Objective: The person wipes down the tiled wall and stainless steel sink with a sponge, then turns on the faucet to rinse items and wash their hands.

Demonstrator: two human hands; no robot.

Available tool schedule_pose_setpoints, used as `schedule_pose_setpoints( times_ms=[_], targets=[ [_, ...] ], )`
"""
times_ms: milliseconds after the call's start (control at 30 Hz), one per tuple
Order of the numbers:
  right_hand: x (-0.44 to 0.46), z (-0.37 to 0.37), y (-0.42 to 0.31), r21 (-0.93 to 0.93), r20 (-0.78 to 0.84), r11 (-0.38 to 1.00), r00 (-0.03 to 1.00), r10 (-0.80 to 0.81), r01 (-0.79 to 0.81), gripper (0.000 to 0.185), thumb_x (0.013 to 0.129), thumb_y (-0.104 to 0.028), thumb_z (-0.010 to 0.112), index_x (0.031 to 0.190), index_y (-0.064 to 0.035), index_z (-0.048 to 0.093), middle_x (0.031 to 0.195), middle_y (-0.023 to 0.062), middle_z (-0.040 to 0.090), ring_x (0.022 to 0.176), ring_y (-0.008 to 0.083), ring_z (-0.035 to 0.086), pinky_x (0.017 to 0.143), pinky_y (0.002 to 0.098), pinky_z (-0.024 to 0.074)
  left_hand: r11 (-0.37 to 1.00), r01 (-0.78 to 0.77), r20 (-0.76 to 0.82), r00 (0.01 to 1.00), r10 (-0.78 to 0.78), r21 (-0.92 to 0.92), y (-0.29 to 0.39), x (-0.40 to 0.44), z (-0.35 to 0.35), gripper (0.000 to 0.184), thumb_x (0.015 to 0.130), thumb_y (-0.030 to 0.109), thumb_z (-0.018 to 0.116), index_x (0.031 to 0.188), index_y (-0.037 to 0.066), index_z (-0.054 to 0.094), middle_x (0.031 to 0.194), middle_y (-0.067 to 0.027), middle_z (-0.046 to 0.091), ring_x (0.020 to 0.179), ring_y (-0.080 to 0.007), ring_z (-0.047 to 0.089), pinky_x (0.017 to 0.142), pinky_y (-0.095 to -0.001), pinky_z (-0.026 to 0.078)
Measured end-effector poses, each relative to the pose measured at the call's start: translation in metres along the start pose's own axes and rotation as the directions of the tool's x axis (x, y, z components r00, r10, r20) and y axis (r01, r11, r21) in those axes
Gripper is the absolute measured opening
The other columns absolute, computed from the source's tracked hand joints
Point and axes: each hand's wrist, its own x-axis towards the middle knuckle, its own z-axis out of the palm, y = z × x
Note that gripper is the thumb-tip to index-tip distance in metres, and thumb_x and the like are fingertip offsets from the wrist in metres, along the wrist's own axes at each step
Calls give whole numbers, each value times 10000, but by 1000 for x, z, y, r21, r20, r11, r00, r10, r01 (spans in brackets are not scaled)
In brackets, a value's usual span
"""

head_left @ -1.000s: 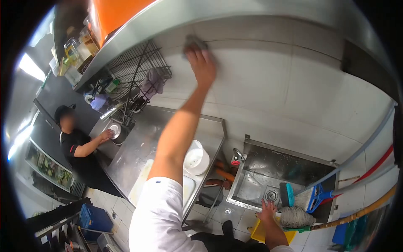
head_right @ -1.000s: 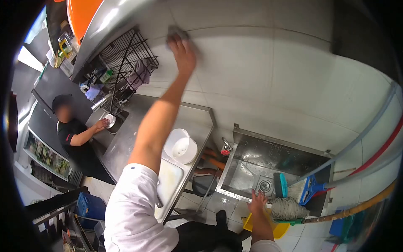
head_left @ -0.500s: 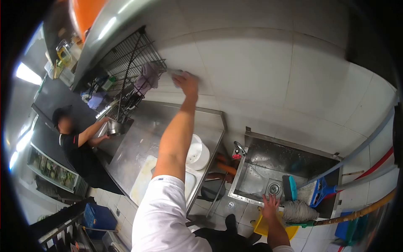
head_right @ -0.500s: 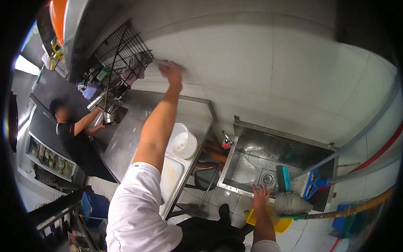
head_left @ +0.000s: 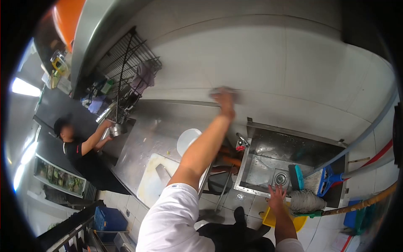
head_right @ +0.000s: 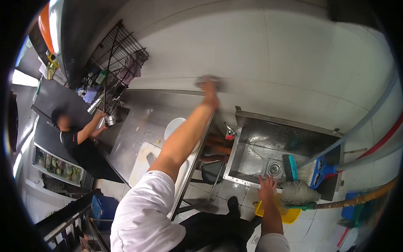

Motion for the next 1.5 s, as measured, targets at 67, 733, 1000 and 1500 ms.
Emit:
schedule_pose_setpoints(
  times_ms=[67, 733, 1000, 1500],
  targets=[
    [0, 4, 3, 1, 14, 1000, 1000, 7, -7, 875, 679, -249, 806, 1447, -240, 385, 1463, 163, 335, 1431, 381, 177, 1120, 634, 86, 999, -11, 49, 999, 10, 31, 5, -19, 5, 943, 933, 528, 455, 1490, -55, -34, 1539, -280, 161, 1371, -442, 307, 1114, -564, 248],
    [0, -5, -5, -18, 74, 997, 994, 76, -75, 886, 764, -283, 762, 1500, -291, 269, 1502, 159, 298, 1442, 370, 160, 1145, 603, 66, 986, 28, 294, 956, 23, -167, 7, 25, -64, 813, 973, 611, 182, 1527, 78, -82, 1614, -75, -75, 1481, -254, -55, 1176, -452, -26],
    [3, -3, -4, -29, 49, 997, 997, 67, -66, 931, 759, -294, 764, 1517, -304, 222, 1506, 155, 302, 1444, 367, 162, 1144, 605, 60, 945, 71, 552, 824, 124, -318, 11, 11, -69, 802, 979, 614, 219, 1537, 77, 11, 1610, -89, 35, 1486, -228, -28, 1187, -406, 5],
    [-1, 15, 6, -33, -53, 997, 996, 69, -71, 845, 763, -251, 723, 1488, -336, 297, 1498, 137, 329, 1446, 362, 174, 1141, 625, 67, 733, -632, 20, 760, 649, 251, 67, -43, -39, 365, 784, 48, 604, 1131, -27, 521, 977, -89, 598, 889, -196, 580, 808, -340, 493]
  ],
)
